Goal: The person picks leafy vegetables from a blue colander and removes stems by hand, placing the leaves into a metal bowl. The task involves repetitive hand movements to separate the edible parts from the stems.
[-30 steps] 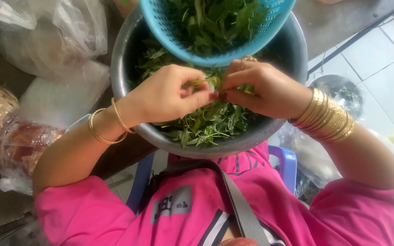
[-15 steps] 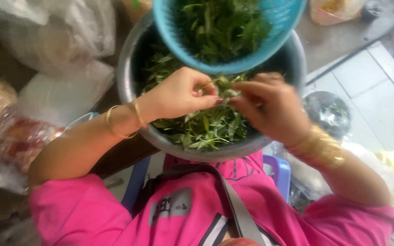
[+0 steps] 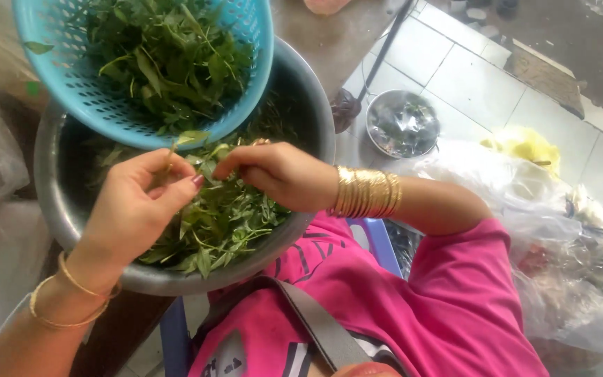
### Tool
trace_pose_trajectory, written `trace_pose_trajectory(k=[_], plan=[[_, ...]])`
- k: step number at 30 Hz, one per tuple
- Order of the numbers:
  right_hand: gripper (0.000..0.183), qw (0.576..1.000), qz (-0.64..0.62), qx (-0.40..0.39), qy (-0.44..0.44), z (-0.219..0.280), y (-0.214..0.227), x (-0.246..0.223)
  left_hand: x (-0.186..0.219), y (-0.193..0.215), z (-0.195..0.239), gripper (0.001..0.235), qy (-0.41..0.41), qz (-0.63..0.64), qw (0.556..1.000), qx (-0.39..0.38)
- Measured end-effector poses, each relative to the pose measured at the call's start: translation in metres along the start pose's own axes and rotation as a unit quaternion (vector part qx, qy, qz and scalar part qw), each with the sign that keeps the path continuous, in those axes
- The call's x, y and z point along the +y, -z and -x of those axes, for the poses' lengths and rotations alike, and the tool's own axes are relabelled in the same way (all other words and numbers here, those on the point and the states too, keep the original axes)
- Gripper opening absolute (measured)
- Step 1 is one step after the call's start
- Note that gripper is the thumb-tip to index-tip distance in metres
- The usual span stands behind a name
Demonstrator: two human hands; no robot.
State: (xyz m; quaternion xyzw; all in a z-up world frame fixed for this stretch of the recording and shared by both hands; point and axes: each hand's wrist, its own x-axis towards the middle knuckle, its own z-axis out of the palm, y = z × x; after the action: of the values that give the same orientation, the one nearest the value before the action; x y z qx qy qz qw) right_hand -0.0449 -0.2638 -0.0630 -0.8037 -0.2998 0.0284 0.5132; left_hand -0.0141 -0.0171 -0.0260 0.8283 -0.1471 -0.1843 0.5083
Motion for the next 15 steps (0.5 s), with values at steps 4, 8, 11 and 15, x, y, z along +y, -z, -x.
trace_pose_trajectory(k=[4, 8, 11, 15], plan=[[0.035, 0.988, 0.146, -0.024, -0.039, 0.002, -0.002, 0.027, 0.006, 0.005, 0.008, 0.009, -0.078, 0.026, 0.996, 0.033], [0.033, 0.958, 0.227, -0.115, -0.133, 0.009, 0.008, 0.021, 0.002, 0.006, 0.004, 0.012, -0.063, 0.007, 0.995, 0.083], [0.025, 0.999, 0.016, 0.002, 0.048, 0.004, 0.012, -0.013, 0.010, -0.014, -0.004, 0.012, -0.098, -0.012, 0.992, 0.084], [0.023, 0.996, -0.035, 0.075, -0.013, 0.002, 0.010, -0.017, 0.026, -0.038, -0.014, 0.004, -0.173, 0.106, 0.979, 0.027]])
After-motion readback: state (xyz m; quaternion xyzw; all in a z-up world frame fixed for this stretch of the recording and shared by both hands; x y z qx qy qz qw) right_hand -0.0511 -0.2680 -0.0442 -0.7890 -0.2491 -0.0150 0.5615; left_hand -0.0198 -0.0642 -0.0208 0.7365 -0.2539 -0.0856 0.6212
